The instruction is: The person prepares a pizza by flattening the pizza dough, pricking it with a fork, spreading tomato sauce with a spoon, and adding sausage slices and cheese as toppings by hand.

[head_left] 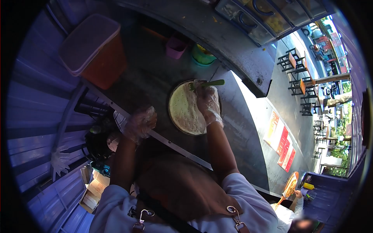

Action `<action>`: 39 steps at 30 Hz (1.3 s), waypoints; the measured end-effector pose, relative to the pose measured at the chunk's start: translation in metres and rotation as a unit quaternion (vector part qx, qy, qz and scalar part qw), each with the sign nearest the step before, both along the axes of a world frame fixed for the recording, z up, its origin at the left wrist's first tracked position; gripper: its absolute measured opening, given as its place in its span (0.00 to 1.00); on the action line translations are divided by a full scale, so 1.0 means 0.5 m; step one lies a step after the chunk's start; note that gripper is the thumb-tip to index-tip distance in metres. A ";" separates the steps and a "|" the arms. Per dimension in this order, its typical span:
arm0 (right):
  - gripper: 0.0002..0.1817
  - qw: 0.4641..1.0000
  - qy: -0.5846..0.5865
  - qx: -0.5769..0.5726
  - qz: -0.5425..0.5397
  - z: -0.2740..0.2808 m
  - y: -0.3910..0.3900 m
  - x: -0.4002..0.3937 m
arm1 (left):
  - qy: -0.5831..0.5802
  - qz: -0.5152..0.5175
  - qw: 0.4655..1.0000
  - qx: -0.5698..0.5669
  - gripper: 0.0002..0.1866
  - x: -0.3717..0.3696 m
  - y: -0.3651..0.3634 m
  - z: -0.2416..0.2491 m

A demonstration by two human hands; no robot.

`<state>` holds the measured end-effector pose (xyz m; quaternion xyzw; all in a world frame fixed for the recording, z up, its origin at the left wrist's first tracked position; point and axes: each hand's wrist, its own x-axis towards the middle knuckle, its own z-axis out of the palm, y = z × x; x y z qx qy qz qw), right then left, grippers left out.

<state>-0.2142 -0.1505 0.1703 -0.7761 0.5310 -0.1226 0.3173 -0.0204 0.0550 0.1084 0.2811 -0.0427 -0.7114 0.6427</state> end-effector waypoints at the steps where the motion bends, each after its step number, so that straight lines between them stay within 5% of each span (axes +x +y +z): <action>1: 0.25 0.999 -0.041 0.011 -0.012 -0.003 0.004 -0.001 | 0.001 0.005 1.000 -0.013 0.10 -0.001 -0.001 0.001; 5: 0.25 0.999 0.018 -0.025 -0.012 0.018 0.018 0.002 | -0.023 0.027 0.999 0.010 0.10 -0.010 -0.003 0.018; 7: 0.26 0.997 -0.024 0.070 -0.031 0.061 0.032 -0.001 | -0.010 0.015 1.000 -0.005 0.10 -0.003 -0.003 0.016; 11: 0.24 0.999 0.040 -0.002 -0.005 -0.001 0.030 -0.001 | 0.007 0.006 1.000 -0.021 0.10 -0.005 -0.004 0.010; 19: 0.24 0.999 0.027 0.020 0.017 0.012 0.041 0.017 | 0.017 -0.004 0.999 -0.033 0.09 0.004 -0.011 -0.019; 21: 0.24 0.994 -0.066 0.081 -0.035 0.021 0.057 0.012 | 0.028 -0.004 0.999 -0.026 0.08 0.004 0.000 -0.025; 25: 0.24 0.998 0.029 0.054 0.006 -0.006 0.049 -0.007 | 0.023 -0.008 0.999 -0.033 0.08 0.002 -0.008 -0.015; 26: 0.24 0.998 -0.044 0.054 -0.007 -0.014 0.053 -0.011 | 0.021 -0.006 0.999 -0.027 0.08 0.003 -0.006 -0.011; 39: 0.25 0.998 0.013 0.051 0.017 -0.009 0.098 -0.001 | 0.009 0.002 1.000 -0.009 0.11 0.002 -0.013 -0.004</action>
